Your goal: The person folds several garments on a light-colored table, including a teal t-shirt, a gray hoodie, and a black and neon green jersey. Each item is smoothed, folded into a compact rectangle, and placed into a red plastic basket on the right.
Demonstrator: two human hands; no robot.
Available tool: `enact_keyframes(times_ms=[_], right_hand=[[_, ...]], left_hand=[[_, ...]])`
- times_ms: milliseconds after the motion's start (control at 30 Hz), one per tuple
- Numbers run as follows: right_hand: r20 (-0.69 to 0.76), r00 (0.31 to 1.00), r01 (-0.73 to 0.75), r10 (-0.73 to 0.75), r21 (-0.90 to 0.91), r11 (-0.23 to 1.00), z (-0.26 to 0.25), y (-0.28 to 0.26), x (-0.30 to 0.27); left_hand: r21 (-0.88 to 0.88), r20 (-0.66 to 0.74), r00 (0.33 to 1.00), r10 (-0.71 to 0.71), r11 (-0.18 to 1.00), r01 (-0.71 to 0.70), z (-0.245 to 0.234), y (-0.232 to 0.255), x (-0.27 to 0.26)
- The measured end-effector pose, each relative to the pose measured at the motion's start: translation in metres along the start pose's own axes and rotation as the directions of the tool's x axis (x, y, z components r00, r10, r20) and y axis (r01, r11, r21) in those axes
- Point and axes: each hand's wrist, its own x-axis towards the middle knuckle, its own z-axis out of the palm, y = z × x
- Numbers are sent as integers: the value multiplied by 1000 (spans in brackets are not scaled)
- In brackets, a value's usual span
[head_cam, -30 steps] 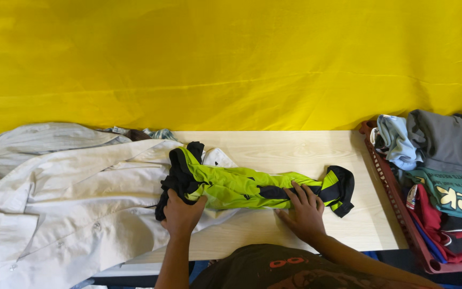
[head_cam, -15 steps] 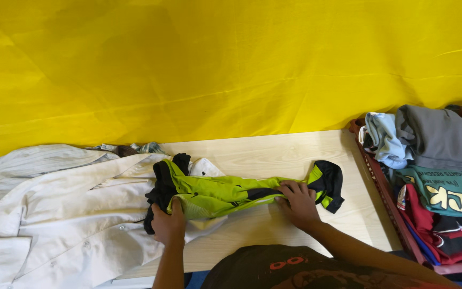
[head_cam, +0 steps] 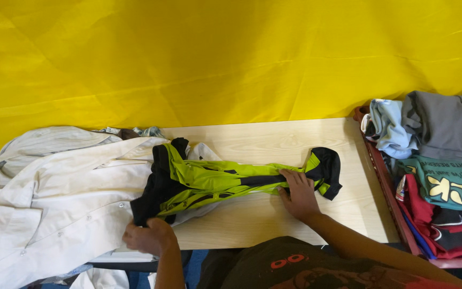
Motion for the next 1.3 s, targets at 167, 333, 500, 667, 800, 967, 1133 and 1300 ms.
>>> enact_keyframes(times_ms=[167,333,500,667,800,967,1133,1300], right_hand=[[-55,998,-34,41,125,992,-3,8,-12],[-83,994,-54,65,126,990,8,13,-11],[-47,996,-72,76,81,994,8,16,-7],[-50,998,-24,30,130,991,1,17,-8],[-127,992,0,19,145,989,-2,8,-6],[-351,937,17,8,67,998,-12,-15,-12],[-229,968,-63,106,188,980,-25,-23,-10],[-148,987,46,-59,-91,995,-45,-1,-20]], left_hand=[[102,-47,989,-140,984,145,6,28,-15],[-191,119,853,-508,832,521,36,58,-44],[-277,544,538,-644,468,839,55,42,-41],[-374,645,556,-524,418,828,57,-2,-16],[-532,577,682,-450,427,731,42,-8,-19],[-604,661,656,-363,261,753,3,10,-22],[-657,754,644,-130,-111,746,-18,22,7],[-621,784,566,-256,-295,726,-33,25,39]])
